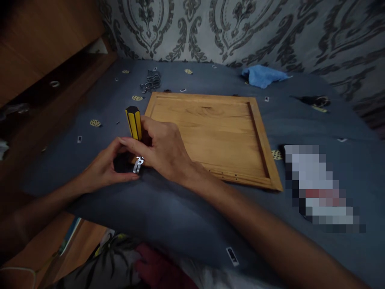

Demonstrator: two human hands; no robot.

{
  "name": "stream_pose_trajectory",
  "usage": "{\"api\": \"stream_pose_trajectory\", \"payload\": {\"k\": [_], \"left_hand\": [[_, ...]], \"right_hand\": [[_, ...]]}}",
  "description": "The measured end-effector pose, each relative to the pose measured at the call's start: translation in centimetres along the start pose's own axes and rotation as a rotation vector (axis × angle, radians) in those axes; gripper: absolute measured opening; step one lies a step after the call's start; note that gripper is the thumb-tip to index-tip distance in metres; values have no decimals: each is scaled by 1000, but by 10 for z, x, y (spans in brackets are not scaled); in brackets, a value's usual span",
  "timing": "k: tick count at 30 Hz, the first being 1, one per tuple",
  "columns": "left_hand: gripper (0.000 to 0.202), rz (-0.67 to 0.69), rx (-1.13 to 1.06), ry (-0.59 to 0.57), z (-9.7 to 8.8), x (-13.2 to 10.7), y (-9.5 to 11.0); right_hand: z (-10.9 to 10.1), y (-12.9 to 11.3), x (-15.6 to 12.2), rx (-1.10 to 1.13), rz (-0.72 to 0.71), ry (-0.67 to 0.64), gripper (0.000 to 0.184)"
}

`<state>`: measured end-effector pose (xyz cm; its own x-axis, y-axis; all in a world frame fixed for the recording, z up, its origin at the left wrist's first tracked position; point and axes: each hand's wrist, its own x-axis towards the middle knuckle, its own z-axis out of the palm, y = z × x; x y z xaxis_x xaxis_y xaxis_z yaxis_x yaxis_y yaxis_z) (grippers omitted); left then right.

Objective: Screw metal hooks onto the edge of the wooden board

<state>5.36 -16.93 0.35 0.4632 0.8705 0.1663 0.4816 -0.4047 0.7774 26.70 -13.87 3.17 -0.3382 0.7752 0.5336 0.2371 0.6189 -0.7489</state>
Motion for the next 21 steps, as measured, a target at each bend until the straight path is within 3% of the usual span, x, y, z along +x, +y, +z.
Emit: {"api": "stream_pose_trajectory", "payload": {"k": [8,16,19,21], "left_hand": [[72,-30,50,12,-1,0,-3],[65,24,-1,-5,1,2,-3],[63,11,15,1,1,2,-2],[62,-4,24,-6,1,2,0]], "right_hand": [[-10,-6,6,-49,-207,-221,47],[-24,-11,14,63,-7,-425,42],[-13,-7,9,41,32,-326,39],[-2,-4,3,-30,109,-135,36]]}}
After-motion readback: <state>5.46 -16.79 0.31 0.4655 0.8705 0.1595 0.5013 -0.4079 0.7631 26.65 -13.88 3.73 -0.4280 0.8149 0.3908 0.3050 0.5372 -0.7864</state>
